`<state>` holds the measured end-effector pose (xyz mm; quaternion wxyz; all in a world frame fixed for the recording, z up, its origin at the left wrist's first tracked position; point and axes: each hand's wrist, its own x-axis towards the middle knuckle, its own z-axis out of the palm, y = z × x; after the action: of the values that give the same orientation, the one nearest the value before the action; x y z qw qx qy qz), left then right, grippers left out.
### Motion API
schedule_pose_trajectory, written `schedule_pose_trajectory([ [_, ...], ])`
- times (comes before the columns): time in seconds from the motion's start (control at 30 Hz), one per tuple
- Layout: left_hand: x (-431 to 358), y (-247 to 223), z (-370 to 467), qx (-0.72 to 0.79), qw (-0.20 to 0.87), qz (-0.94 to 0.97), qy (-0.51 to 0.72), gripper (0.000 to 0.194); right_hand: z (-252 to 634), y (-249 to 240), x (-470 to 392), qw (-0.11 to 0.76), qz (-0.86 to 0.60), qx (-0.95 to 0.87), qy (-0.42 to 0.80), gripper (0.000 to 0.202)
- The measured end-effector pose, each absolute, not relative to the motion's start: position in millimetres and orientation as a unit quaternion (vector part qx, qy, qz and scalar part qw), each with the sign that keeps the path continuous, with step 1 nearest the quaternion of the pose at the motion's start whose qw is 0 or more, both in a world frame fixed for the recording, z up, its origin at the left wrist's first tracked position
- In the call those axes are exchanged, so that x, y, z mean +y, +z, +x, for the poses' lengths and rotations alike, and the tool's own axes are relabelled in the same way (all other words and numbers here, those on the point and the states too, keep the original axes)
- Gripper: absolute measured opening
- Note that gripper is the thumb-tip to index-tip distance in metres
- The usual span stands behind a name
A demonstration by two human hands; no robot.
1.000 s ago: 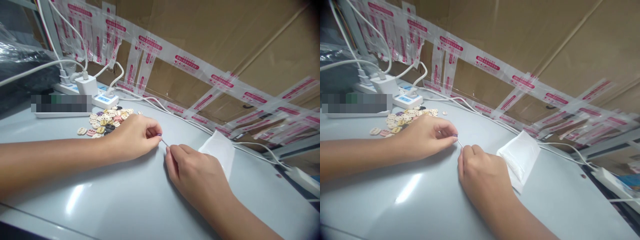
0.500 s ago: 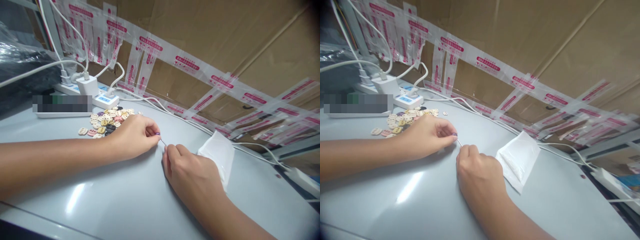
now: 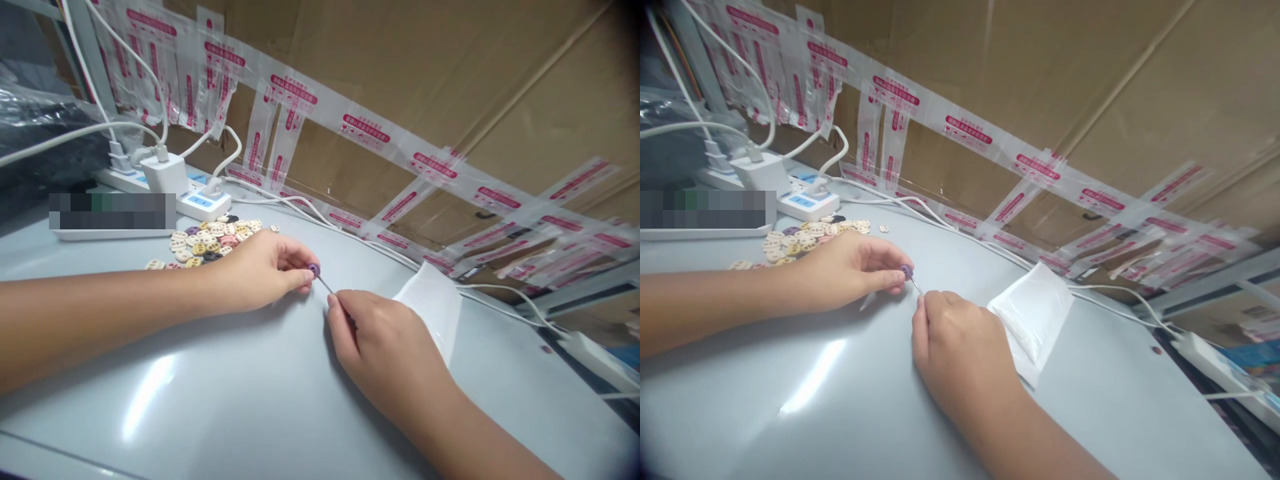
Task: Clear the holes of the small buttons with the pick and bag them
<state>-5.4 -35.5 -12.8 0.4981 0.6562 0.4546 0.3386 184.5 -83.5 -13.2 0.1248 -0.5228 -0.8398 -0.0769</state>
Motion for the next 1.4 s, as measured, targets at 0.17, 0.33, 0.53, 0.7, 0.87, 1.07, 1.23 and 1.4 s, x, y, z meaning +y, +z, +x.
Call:
schedule_pose_trajectory([
  [0.17, -35.1, -12.5, -6.3, 0.45, 0.507, 0.653, 0.337, 0.011, 187.0, -7.3, -82.8, 0.128, -0.539, -0.833, 0.001, 0.035],
  [0.33, -34.5, -12.2, -5.7, 0.451, 0.507, 0.654, 0.335, 0.016, 188.7, -4.6, -80.1, 0.143, -0.538, -0.831, 0.022, 0.036],
  [0.53, -36.0, -12.3, -7.4, 0.445, 0.502, 0.664, 0.33, 0.021, 188.7, -4.4, -79.1, 0.144, -0.537, -0.83, 0.043, 0.037],
  [0.7, -36.0, -11.8, -7.6, 0.451, 0.481, 0.679, 0.321, 0.023, 189.6, -3.7, -77.8, 0.144, -0.532, -0.833, 0.052, 0.038],
  [0.87, -36.7, -16.2, -6.4, 0.458, 0.412, 0.719, 0.323, 0.02, 189.5, -5.9, -79.8, 0.119, -0.526, -0.842, 0.022, 0.035],
  [1.07, -40.3, -19.9, -5.0, 0.433, 0.26, 0.801, 0.321, 0.019, 187.2, -7.5, -84.3, 0.076, -0.518, -0.851, -0.037, 0.033],
  [1.23, -44.3, -19.1, -5.3, 0.415, 0.165, 0.839, 0.312, 0.019, 185.5, -15.4, -84.3, 0.079, -0.496, -0.858, -0.111, 0.031],
  [1.4, -44.3, -18.9, -4.2, 0.394, 0.109, 0.863, 0.295, 0.021, 184.7, -21.6, -84.8, 0.092, -0.49, -0.851, -0.162, 0.033],
])
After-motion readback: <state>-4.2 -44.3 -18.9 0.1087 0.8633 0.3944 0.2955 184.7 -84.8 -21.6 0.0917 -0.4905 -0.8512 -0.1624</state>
